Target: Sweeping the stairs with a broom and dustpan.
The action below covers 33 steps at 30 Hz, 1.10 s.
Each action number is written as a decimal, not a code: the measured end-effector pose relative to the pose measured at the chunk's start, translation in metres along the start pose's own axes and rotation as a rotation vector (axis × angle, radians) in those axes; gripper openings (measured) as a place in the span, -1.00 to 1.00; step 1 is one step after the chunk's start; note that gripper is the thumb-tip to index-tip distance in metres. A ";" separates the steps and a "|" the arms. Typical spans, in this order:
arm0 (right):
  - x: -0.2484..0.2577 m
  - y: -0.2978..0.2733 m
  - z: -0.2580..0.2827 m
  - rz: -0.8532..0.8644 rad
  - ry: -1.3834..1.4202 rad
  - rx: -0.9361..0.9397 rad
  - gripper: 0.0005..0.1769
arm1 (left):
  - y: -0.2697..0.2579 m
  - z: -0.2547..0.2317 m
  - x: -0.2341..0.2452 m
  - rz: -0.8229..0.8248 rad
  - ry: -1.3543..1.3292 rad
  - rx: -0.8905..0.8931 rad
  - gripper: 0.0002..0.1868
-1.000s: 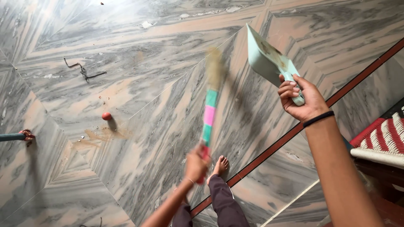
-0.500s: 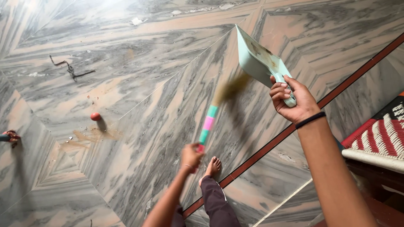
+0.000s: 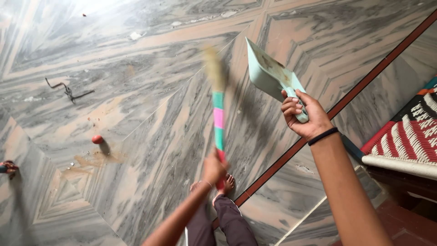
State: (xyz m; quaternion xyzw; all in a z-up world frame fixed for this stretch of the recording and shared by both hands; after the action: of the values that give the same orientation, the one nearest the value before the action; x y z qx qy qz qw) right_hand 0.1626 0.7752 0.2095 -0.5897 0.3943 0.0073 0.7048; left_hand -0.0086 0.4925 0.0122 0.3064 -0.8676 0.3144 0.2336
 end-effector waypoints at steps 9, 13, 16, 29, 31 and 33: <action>0.003 -0.016 0.025 0.036 0.029 0.024 -0.70 | -0.138 -0.102 -0.079 0.885 0.028 0.124 -0.62; 0.016 -0.025 0.046 0.009 0.014 0.089 -0.67 | -0.127 -0.108 -0.131 0.976 0.106 0.197 -0.69; 0.023 -0.025 0.068 0.052 -0.010 0.080 -0.64 | -0.082 -0.076 -0.143 0.874 0.358 0.203 -0.70; 0.003 0.001 0.116 -0.008 0.069 0.160 -0.59 | 0.160 -0.006 0.021 -0.079 -0.222 0.482 -0.62; -0.009 0.007 0.121 -0.018 0.070 0.175 -0.59 | 0.181 -0.026 0.009 -0.168 -0.341 0.528 -0.61; -0.018 0.014 0.125 0.008 0.067 0.159 -0.59 | 0.188 -0.061 -0.009 -0.110 -0.578 0.434 -0.68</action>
State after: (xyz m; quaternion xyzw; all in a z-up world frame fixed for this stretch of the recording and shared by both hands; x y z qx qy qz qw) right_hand 0.2121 0.8921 0.2068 -0.5302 0.4192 -0.0411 0.7359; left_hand -0.1169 0.6539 -0.0265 0.4713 -0.7930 0.3788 -0.0750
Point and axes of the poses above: each hand's wrist, its own y-axis towards the middle knuckle, its own x-axis out of the back of the hand, z = x × y, the point moved 1 cm from there along y, towards the middle knuckle, and after that the axes turned 10 degrees about -z, right-handed, at the moved point
